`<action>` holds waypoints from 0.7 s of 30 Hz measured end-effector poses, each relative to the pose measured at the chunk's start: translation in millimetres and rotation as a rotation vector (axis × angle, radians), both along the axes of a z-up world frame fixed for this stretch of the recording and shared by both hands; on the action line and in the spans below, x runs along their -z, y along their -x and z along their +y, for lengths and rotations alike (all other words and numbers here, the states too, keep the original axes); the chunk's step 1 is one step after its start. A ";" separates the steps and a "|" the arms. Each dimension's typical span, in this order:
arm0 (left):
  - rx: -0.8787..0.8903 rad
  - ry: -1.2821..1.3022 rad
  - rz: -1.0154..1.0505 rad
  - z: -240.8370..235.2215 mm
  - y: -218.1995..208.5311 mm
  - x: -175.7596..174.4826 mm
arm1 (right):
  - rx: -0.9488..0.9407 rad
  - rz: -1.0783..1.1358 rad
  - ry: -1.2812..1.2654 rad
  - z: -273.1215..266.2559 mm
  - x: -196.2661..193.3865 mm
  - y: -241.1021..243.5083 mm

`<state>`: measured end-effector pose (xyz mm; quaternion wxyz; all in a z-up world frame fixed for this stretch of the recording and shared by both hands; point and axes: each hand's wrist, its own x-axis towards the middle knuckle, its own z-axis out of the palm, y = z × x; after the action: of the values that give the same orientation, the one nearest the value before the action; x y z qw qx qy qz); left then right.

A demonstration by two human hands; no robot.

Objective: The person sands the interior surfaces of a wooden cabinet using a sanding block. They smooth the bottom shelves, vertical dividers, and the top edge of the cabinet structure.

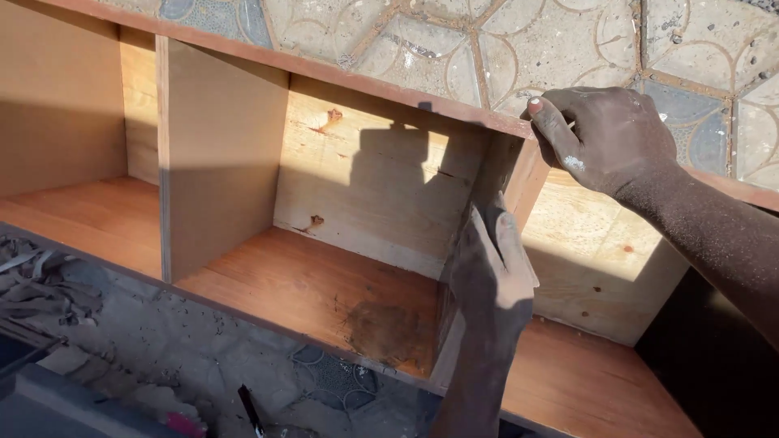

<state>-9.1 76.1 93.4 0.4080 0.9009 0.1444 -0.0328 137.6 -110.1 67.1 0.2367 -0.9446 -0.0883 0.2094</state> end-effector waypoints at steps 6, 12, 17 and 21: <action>0.148 0.234 0.282 43.6 33.7 -44.3 | 0.023 -0.107 0.026 1.8 10.8 -1.9; 0.092 0.213 0.637 105.4 121.4 -41.2 | -0.032 -0.515 0.120 -13.8 47.0 9.2; 0.004 0.513 0.647 137.4 103.4 -56.3 | -0.151 -0.604 -0.070 57.1 0.0 62.0; -0.502 0.598 0.651 182.1 105.8 -77.1 | -0.351 -0.460 -0.173 142.4 17.0 227.8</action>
<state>-114.9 258.1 170.5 0.5772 0.6253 0.4604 -0.2529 -90.1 32.3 50.1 0.2504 -0.9139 -0.3190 0.0195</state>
